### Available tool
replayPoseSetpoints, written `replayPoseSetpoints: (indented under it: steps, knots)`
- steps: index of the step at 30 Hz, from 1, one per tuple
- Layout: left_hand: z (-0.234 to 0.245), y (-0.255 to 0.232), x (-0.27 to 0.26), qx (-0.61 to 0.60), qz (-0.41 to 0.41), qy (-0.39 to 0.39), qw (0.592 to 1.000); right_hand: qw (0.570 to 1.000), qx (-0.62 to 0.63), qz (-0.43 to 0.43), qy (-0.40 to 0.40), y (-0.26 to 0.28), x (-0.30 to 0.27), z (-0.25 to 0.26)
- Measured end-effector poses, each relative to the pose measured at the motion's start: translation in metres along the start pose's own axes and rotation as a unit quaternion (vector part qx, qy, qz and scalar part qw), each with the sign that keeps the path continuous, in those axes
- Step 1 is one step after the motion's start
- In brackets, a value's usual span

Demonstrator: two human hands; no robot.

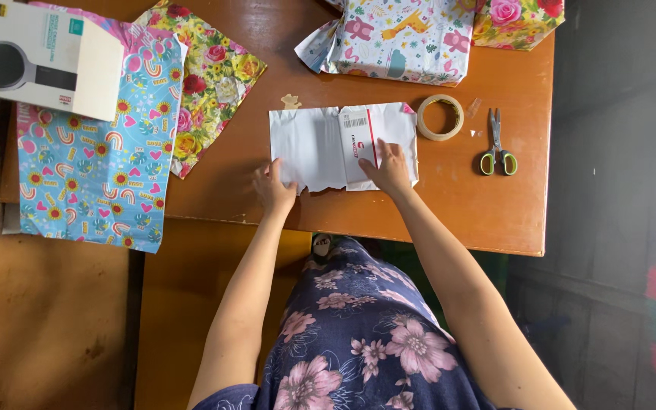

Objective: The person wraps a rectangular box with patterned wrapping paper, folds the edges, and secures them with clear tape. They then place a smaller white box on a sheet of paper and begin to fold the paper around it.

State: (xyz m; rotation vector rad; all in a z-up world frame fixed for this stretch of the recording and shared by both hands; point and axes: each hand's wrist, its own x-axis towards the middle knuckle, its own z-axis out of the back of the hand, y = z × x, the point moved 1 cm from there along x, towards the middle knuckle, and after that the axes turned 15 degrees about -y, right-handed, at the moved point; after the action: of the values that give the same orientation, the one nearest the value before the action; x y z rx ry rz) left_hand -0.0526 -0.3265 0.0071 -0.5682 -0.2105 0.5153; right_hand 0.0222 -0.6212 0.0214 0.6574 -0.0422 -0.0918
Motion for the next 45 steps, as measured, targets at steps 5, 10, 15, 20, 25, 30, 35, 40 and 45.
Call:
replayPoseSetpoints:
  steps: [5,10,15,20,25,30,35,40,45]
  knots:
    - [-0.016,-0.001,0.028,-0.186,0.163,0.049,0.968,0.998,-0.054,0.008,0.033,0.008,-0.012,-0.004]
    - [-0.007,0.000,0.051,-0.296,0.391,0.105,0.865,1.000,-0.012,0.008,0.009,0.002,-0.019,0.001]
    - [-0.007,0.010,0.061,-0.346,0.257,0.140,0.891,0.984,0.022,-0.021,-0.174,-0.018,-0.030,0.017]
    - [-0.003,0.029,0.054,-0.332,0.234,0.102,0.908,0.964,-0.141,-0.151,-0.167,-0.034,-0.039,0.049]
    - [0.008,0.027,0.050,-0.309,0.200,0.083,0.926,0.959,-0.118,-0.235,-0.105,-0.029,-0.023,0.050]
    - [0.010,0.026,0.044,-0.289,0.216,0.068,0.930,0.969,-0.094,-0.211,-0.082,-0.038,-0.009,0.032]
    - [0.012,0.017,0.044,-0.199,0.184,0.043,0.962,0.967,-0.041,-0.229,-0.103,-0.055,-0.013,0.030]
    - [0.011,-0.007,0.047,0.018,-0.042,-0.154,0.987,0.982,-0.055,-0.178,-0.031,-0.060,-0.021,0.033]
    - [-0.022,-0.065,0.014,-0.036,-0.212,0.013,0.977,0.990,-0.043,-0.137,-0.010,-0.055,-0.032,0.034]
